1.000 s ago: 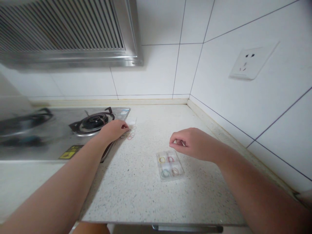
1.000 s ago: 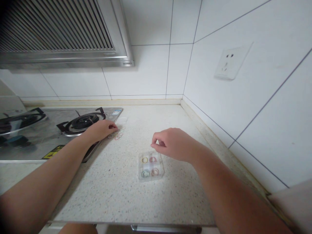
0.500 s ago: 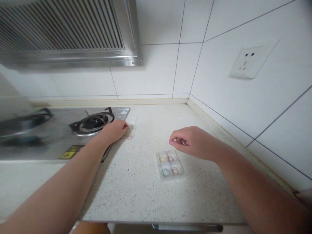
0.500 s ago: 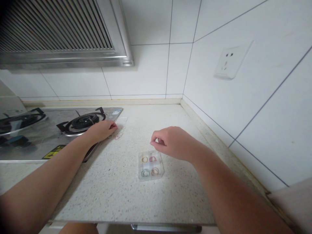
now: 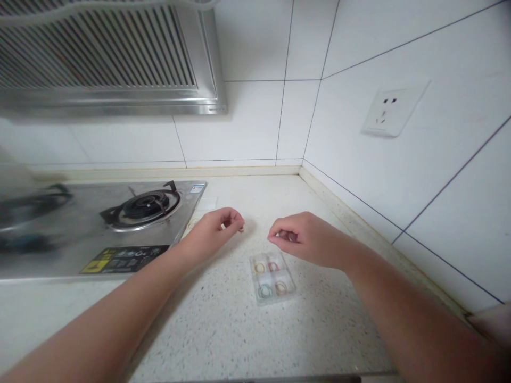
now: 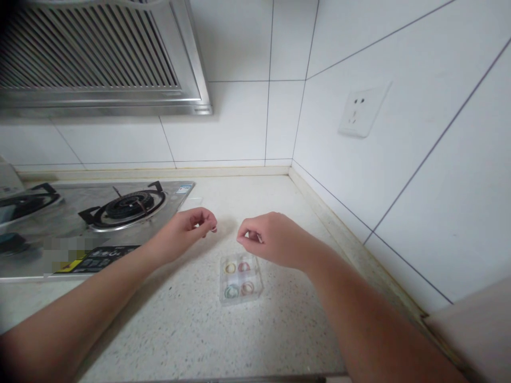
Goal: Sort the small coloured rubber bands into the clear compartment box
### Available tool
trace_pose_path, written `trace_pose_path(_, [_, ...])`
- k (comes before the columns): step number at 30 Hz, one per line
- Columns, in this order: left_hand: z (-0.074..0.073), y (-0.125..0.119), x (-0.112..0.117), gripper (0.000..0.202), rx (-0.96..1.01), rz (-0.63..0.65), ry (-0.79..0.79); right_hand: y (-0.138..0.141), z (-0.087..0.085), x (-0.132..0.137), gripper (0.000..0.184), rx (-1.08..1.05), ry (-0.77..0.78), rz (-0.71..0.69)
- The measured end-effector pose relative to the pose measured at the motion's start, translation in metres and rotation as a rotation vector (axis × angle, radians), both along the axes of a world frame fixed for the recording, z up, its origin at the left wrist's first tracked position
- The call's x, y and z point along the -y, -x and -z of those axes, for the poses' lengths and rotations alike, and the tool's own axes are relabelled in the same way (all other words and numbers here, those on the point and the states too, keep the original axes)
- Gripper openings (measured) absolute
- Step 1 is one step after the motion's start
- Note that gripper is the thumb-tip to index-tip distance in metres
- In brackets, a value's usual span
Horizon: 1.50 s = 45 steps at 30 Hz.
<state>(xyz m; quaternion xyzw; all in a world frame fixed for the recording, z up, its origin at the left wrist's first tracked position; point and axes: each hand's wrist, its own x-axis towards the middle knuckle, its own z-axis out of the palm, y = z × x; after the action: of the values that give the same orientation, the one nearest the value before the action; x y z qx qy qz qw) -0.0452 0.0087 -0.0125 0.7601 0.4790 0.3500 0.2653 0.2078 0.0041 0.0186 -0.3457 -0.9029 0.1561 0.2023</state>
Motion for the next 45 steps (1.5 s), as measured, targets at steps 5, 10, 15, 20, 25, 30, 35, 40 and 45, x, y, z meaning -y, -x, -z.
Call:
trace_pose_path(5, [-0.003,-0.028,0.023,0.021,0.279,0.075,0.119,0.005,0.001,0.004,0.02,-0.189,0.216,-0.047])
trace_pose_path(10, [-0.001,-0.036,0.03,0.019,0.335,0.088,0.174,0.007,0.002,0.003,0.024,-0.242,0.302,-0.054])
trace_pose_path(15, [0.001,-0.034,0.032,0.017,0.365,0.046,0.155,0.006,0.005,-0.001,0.024,-0.263,0.333,-0.049])
trace_pose_path(20, [0.001,-0.035,0.035,0.017,0.43,0.038,0.163,0.004,0.006,-0.003,0.023,-0.28,0.376,-0.049])
trace_pose_path(25, [0.003,-0.037,0.035,0.021,0.503,0.059,0.238,0.002,0.008,-0.006,0.023,-0.314,0.364,-0.032])
trace_pose_path(30, [0.007,-0.036,0.034,0.024,0.456,0.108,0.317,0.002,0.009,-0.008,0.023,-0.335,0.381,-0.023])
trace_pose_path(35, [0.006,-0.037,0.033,0.026,0.48,0.118,0.363,0.002,0.008,-0.006,0.024,-0.346,0.413,-0.046])
trace_pose_path(40, [0.004,-0.037,0.033,0.027,0.525,0.117,0.369,0.002,0.009,-0.006,0.023,-0.348,0.429,-0.041])
trace_pose_path(45, [0.002,-0.034,0.032,0.028,0.52,0.091,0.356,0.005,0.013,-0.005,0.023,-0.337,0.444,-0.056])
